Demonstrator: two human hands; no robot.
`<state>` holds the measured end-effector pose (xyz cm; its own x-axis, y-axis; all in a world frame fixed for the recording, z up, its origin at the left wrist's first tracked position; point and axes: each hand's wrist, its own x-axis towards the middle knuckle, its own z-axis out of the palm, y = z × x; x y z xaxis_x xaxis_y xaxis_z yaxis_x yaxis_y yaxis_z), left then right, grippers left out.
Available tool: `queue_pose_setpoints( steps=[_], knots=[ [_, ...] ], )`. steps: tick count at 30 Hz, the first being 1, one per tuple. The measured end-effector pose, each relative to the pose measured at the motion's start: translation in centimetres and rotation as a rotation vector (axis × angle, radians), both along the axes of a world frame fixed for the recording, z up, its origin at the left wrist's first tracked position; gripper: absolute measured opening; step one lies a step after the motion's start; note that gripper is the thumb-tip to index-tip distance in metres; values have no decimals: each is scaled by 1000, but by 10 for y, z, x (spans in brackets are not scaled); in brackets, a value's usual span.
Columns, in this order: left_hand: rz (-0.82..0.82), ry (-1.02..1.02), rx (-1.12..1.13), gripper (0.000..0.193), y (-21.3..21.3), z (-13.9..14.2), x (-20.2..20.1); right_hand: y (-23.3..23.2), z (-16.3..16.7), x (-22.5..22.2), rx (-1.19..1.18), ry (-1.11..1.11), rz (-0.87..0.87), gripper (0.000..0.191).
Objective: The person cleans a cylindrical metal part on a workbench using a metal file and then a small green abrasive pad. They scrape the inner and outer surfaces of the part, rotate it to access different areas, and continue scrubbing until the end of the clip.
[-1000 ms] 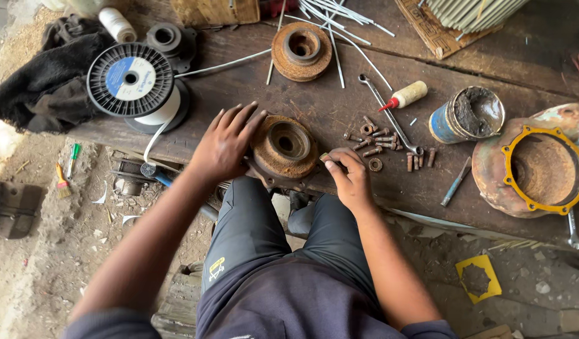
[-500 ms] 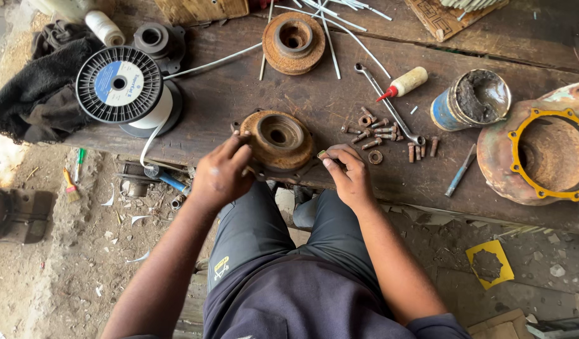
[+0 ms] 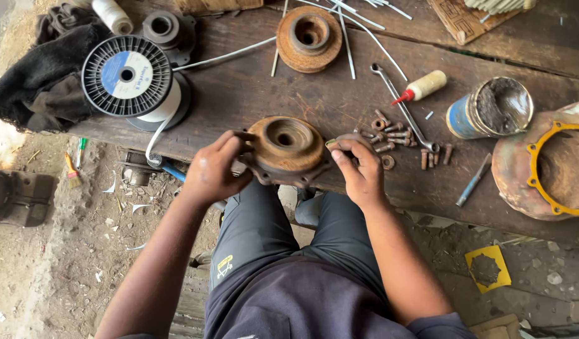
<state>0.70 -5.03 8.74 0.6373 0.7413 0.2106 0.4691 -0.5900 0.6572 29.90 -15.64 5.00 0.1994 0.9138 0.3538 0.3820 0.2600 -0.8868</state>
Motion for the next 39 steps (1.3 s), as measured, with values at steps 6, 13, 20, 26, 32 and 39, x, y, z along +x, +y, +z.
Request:
queue_pose_setpoints(
  steps=[6, 13, 20, 26, 32, 39],
  knots=[
    [52, 43, 317, 60, -25, -6, 28, 18, -25, -8, -59, 54, -122, 9],
    [34, -4, 328, 43, -8, -32, 34, 7, -46, -9, -97, 137, -151, 10],
    [-2, -117, 348, 38, 9, -36, 33, -10, -32, -18, -96, 36, -125, 9],
    [-42, -156, 304, 32, 14, -35, 32, -14, -4, -13, -19, -294, -125, 9],
    [-20, -216, 261, 41, 11, -32, 34, -7, 6, -29, 71, -385, -6, 13],
    [-15, -189, 258, 45, 11, -31, 33, -8, 5, -28, 50, -337, 31, 18]
  ],
)
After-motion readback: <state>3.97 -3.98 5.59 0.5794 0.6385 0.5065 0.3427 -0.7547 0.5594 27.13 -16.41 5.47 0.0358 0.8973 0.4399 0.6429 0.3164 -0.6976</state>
